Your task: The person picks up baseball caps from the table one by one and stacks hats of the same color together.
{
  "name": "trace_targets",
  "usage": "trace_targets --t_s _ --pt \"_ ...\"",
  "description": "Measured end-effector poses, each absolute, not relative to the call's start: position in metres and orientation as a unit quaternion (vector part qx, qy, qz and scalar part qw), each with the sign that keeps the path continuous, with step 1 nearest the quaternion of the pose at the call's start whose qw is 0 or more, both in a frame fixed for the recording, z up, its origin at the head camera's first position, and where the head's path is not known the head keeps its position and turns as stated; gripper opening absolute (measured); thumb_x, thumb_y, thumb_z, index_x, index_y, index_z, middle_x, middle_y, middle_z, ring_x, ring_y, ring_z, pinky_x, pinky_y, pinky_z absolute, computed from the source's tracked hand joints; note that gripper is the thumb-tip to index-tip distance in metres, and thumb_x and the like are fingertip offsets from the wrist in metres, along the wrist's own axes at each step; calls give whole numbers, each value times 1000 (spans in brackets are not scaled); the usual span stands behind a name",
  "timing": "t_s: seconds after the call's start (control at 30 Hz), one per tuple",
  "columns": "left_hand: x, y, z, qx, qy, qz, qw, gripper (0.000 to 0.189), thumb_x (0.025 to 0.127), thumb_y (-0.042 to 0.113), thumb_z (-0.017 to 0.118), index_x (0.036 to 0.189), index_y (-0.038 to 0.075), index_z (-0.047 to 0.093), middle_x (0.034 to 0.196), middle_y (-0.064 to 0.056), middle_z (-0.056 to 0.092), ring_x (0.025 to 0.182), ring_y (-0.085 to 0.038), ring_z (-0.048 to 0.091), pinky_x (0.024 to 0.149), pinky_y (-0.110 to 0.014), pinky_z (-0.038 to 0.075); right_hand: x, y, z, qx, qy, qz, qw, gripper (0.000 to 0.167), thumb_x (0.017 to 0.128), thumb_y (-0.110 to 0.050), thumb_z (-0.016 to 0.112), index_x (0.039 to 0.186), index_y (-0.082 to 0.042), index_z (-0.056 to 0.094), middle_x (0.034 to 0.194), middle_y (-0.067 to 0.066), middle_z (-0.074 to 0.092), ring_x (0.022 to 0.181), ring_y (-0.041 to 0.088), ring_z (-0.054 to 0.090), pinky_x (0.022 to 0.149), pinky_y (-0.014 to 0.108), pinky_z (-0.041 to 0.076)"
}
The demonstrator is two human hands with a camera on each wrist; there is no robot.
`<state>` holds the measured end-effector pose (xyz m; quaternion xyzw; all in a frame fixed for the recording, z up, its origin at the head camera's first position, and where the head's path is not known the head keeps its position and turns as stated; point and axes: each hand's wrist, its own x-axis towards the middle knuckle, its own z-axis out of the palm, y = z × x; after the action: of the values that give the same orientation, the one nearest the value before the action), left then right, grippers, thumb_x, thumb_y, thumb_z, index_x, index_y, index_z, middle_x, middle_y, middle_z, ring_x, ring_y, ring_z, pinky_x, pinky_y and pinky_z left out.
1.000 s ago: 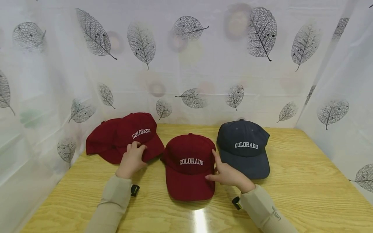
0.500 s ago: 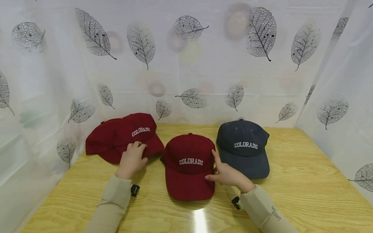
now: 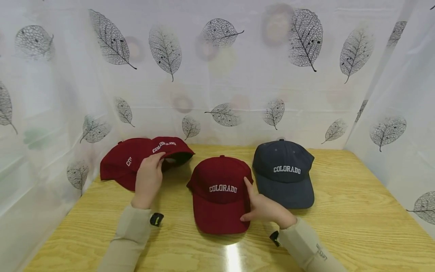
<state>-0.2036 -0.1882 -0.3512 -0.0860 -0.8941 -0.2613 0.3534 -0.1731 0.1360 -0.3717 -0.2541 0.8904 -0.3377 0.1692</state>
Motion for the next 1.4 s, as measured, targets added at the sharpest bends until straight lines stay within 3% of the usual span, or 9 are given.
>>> trace_targets --t_s 0.27,0.5,0.67,0.83,1.0,1.17,1.3,1.4 --pt "-191 -183 -331 -112 -820 -355 434 20 87 -2 50 105 -4 60 101 -19 60 93 -31 55 81 -43 42 -172 135 -373 -259 893 -327 165 115 69 -17 76 136 3 -16 72 3 53 59 12 50 61 28 40" --pt "-164 -171 -302 -159 -755 -397 498 20 85 -7 50 101 -4 62 97 -16 63 88 -23 58 83 -18 41 -172 134 -374 -259 896 -326 155 115 69 -17 76 136 3 -14 93 15 55 68 14 51 68 32 42" --pt "-141 -160 -285 -201 -714 -430 515 19 84 -8 51 99 -5 63 95 -13 63 87 -16 58 79 -19 43 -173 133 -375 -255 897 -324 161 114 70 -17 75 136 2 -15 80 9 55 61 13 50 62 29 41" --pt "-126 -152 -279 -227 -696 -456 506 16 88 0 50 96 -9 60 90 -17 62 83 -10 58 75 -18 45 -172 132 -374 -257 898 -322 157 113 70 -18 75 136 4 -14 70 4 51 59 13 49 60 28 40" --pt "-125 -140 -283 -275 -696 -471 467 17 88 0 47 97 -7 60 92 -15 63 82 -11 58 73 -20 47 -172 133 -375 -253 898 -323 162 108 71 -17 74 135 10 -9 80 8 55 66 15 50 62 31 41" --pt "-137 -129 -296 -325 -704 -430 462 23 92 10 45 99 -3 62 93 -11 63 80 -14 58 74 -19 46 -171 132 -376 -251 899 -312 178 99 74 -18 72 134 15 0 74 5 53 61 13 49 56 28 39" --pt "-146 -122 -312 -344 -721 -401 448 27 93 16 43 101 -1 62 97 -10 61 87 -19 57 79 -22 44 -170 132 -375 -257 902 -301 175 96 74 -17 71 134 16 4 67 0 48 55 11 46 51 26 37" --pt "-151 -117 -322 -349 -743 -389 418 20 89 7 49 103 -1 61 102 -11 61 94 -22 55 84 -26 42 -170 131 -375 -256 909 -283 167 93 73 -18 71 133 17 9 69 1 47 57 11 45 53 26 37"
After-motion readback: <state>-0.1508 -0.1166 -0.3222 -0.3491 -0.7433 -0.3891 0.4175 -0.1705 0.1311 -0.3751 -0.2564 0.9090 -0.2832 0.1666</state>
